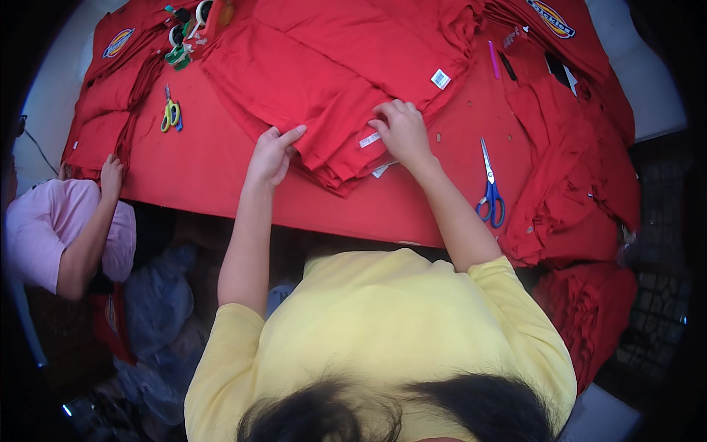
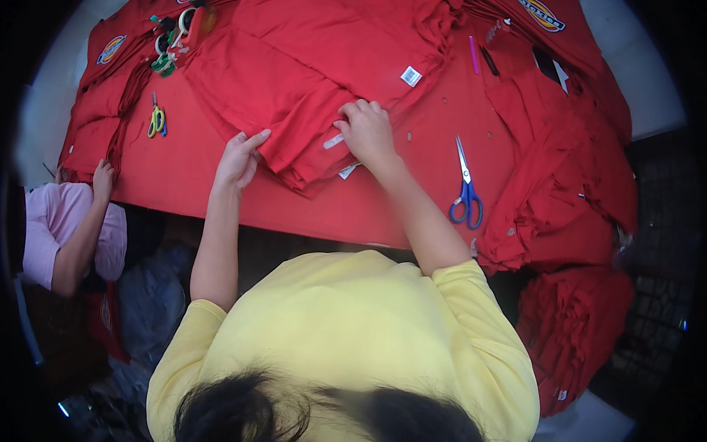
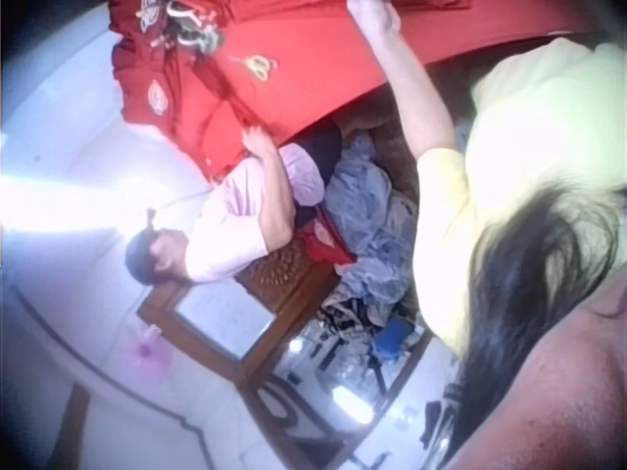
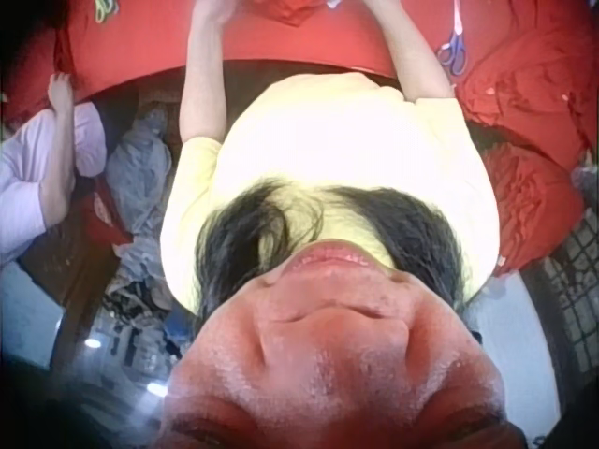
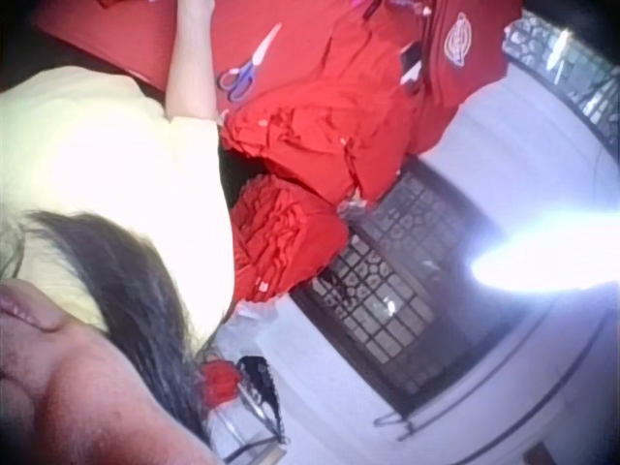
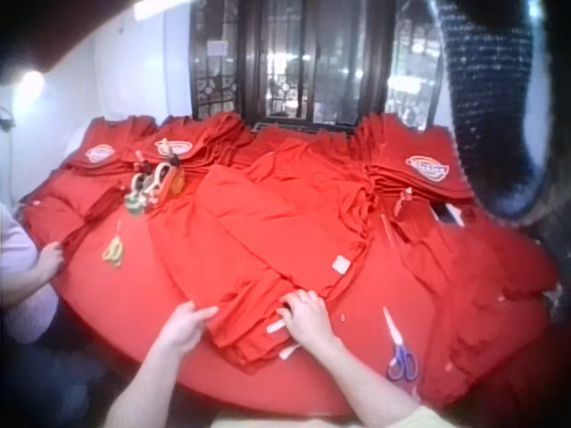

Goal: The person processes clothing by using scissors to trim small white tags from red shirts, using a pen to write on the tags, and stacking the shirts on a table.

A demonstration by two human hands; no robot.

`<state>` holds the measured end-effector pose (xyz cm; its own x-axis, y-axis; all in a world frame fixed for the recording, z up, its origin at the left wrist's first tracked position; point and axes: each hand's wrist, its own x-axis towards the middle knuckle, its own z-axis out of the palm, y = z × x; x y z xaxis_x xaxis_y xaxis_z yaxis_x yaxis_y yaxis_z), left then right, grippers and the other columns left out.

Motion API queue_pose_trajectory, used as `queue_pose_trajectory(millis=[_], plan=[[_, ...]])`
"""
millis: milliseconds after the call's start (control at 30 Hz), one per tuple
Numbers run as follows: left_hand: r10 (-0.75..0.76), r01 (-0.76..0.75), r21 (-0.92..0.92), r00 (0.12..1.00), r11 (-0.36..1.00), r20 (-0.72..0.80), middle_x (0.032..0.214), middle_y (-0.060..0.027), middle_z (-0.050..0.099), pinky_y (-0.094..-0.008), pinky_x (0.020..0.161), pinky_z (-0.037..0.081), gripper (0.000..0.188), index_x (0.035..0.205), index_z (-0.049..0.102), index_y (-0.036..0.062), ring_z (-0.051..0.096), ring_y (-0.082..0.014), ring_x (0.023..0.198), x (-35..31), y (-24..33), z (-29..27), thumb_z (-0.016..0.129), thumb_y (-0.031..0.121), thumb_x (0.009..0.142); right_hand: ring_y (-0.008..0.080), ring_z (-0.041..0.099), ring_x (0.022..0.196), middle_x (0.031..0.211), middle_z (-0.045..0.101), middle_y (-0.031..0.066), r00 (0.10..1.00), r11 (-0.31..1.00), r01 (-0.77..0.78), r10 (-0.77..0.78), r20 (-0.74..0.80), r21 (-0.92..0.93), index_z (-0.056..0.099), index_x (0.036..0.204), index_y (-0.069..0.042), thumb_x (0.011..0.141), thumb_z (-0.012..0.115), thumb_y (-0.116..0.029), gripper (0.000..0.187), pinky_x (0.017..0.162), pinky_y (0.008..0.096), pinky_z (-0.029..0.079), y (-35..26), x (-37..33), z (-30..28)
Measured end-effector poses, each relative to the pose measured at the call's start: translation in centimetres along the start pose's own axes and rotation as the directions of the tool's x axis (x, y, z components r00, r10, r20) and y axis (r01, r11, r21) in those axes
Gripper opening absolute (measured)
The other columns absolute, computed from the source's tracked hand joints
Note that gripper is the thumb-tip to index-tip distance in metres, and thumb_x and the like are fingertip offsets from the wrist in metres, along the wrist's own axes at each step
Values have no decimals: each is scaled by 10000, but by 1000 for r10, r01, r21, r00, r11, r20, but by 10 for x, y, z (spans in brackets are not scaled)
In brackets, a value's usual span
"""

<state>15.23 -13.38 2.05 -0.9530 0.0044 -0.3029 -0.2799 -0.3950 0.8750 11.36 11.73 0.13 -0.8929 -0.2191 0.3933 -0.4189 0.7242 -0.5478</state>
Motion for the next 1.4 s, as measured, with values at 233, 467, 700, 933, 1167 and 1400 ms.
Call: queue_pose_trajectory(millis=[233, 467, 700, 933, 1167, 1400], plan=[[59, -67, 49, 987, 997, 147, 1153, -104, 617, -358, 859, 516, 309, 1200, 475, 26, 645, -206, 963, 13, 64, 0, 572, 98, 915, 97, 577, 804, 822, 635, 39, 964, 836, -227, 118, 240, 500, 616, 891, 37, 837, 619, -78, 127, 753, 263, 459, 0, -23, -73], [-11, 51, -396, 995, 917, 102, 1185, -137, 613, -388, 977, 456, 407, 1137, 524, -2, 582, -264, 1112, 70, 72, -4, 463, 367, 977, 178, 658, 720, 737, 665, 104, 375, 851, -525, 215, 902, 15, 654, 881, 13, 771, 671, -99, 158, 658, 307, 498, -6, -114, -200], [-155, 167, -122, 982, 978, 106, 1155, -126, 632, -389, 935, 494, 301, 1101, 563, 39, 619, -220, 1054, 38, 28, 5, 493, 302, 974, 296, 593, 764, 854, 583, 142, 838, 808, -506, 543, 48, -302, 608, 1039, -5, 844, 653, -243, 311, 690, 393, 466, 57, -172, -169], [-34, 50, -201, 996, 978, 79, 1091, -102, 635, -373, 898, 506, 187, 1086, 566, 24, 622, -196, 1010, 15, 10, 5, 574, 80, 907, 344, 608, 851, 920, 603, 164, 809, 748, -517, 585, 47, -415, 577, 1119, -13, 801, 701, -206, 392, 751, 444, 474, 62, -164, -161], [-6, 6, -14, 999, 1000, 33, 1077, -56, 653, -264, 819, 470, 269, 1117, 610, 56, 623, -129, 930, -40, -1, 42, 659, 130, 863, 303, 663, 772, 798, 664, 142, 725, 668, -552, 680, 110, -499, 567, 1154, 15, 794, 678, -121, 400, 706, 408, 507, 54, -153, -162], [102, -96, -198, 994, 975, 23, 1069, -32, 656, -311, 834, 465, 215, 1095, 607, 54, 611, -126, 955, -50, -13, 62, 619, 91, 883, 220, 658, 911, 1021, 594, 153, 844, 533, -537, 324, 428, 654, 392, 1296, 47, 864, 487, 37, 442, 843, 316, 529, -3, -137, -117]])
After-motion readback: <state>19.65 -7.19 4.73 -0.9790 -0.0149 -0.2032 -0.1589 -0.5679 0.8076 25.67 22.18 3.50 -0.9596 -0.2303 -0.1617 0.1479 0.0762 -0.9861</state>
